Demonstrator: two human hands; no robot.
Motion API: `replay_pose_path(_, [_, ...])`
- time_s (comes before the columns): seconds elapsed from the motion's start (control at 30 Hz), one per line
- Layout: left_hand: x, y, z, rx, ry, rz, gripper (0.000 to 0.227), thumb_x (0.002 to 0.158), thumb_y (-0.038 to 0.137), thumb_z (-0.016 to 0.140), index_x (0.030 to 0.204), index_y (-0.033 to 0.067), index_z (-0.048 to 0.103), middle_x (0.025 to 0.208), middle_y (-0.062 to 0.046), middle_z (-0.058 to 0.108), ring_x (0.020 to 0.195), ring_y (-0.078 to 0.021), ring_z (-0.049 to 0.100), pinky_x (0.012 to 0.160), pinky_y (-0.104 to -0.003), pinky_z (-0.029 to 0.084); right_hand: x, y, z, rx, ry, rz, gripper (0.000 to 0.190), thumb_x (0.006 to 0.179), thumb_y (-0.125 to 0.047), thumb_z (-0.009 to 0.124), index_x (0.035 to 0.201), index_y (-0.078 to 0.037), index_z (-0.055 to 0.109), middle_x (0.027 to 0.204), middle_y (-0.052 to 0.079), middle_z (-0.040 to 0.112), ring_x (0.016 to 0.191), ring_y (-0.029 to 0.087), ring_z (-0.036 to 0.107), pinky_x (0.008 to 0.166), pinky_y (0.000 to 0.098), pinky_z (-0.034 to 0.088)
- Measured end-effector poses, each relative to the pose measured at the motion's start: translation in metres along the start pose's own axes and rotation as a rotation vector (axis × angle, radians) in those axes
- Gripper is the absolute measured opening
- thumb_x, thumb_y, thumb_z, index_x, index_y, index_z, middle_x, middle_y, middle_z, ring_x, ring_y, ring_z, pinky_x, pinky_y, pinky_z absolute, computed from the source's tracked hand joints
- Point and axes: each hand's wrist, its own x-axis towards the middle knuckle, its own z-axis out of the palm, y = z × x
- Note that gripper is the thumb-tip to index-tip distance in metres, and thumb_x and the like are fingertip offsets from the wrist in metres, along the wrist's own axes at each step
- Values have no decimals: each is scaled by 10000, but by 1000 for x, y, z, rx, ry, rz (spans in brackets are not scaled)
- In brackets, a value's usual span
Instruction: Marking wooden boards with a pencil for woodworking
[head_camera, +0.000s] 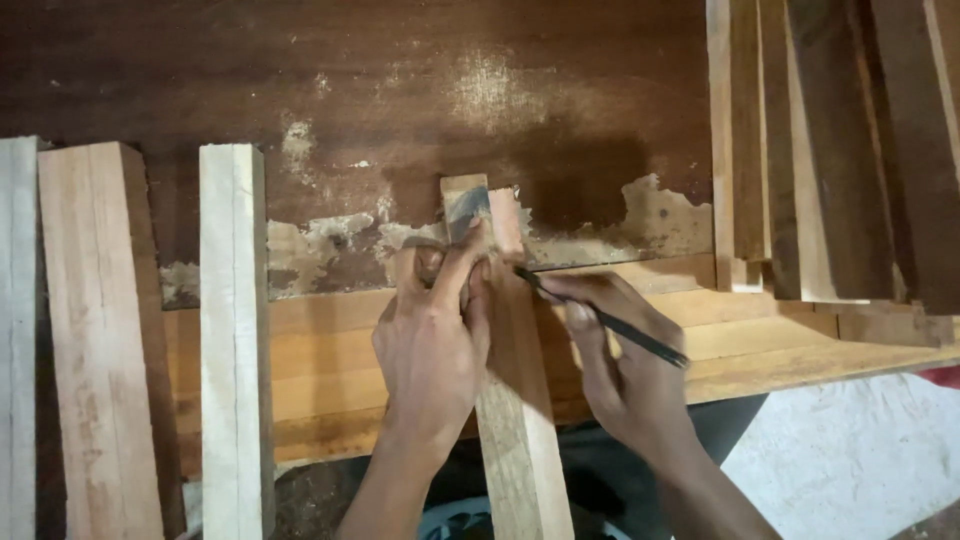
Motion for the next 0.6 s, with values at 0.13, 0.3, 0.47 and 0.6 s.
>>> replay_pose_path(0.13, [1,2,2,13,-41,-23,587,892,99,748,1396,365,606,1200,-88,559,623,-227,700,495,-380,637,0,2,2,36,-42,-13,298,1064,-156,456,1152,22,678,1047,170,736,937,265,742,739,321,580])
replay_pose_path(0.3, [0,0,7,7,20,5,343,1030,261,601,1358,352,643,1151,-75,553,588,-269,670,482,-451,615,-42,-11,-10,11,-90,24,253,1028,-125,481,1110,-32,701,960,135,741,598,127,626,504,256,482])
replay_pose_path(0.47, [-2,3,4,-16,62,15,390,982,187,638,1354,306,647,1156,-105,562,574,-288,678,470,-438,597,-119,-10,-7,179,44,454,272,952,-224,622,974,-84,854,936,48,815,717,125,749,655,266,521])
replay_pose_path(0.6, [0,4,3,-21,108,76,382,980,129,676,1344,245,659,1178,-112,572,660,-192,683,482,-347,628,-137,-8,-19,444,-48,386,343,942,-152,607,1104,90,789,1099,211,776,580,60,618,508,179,460])
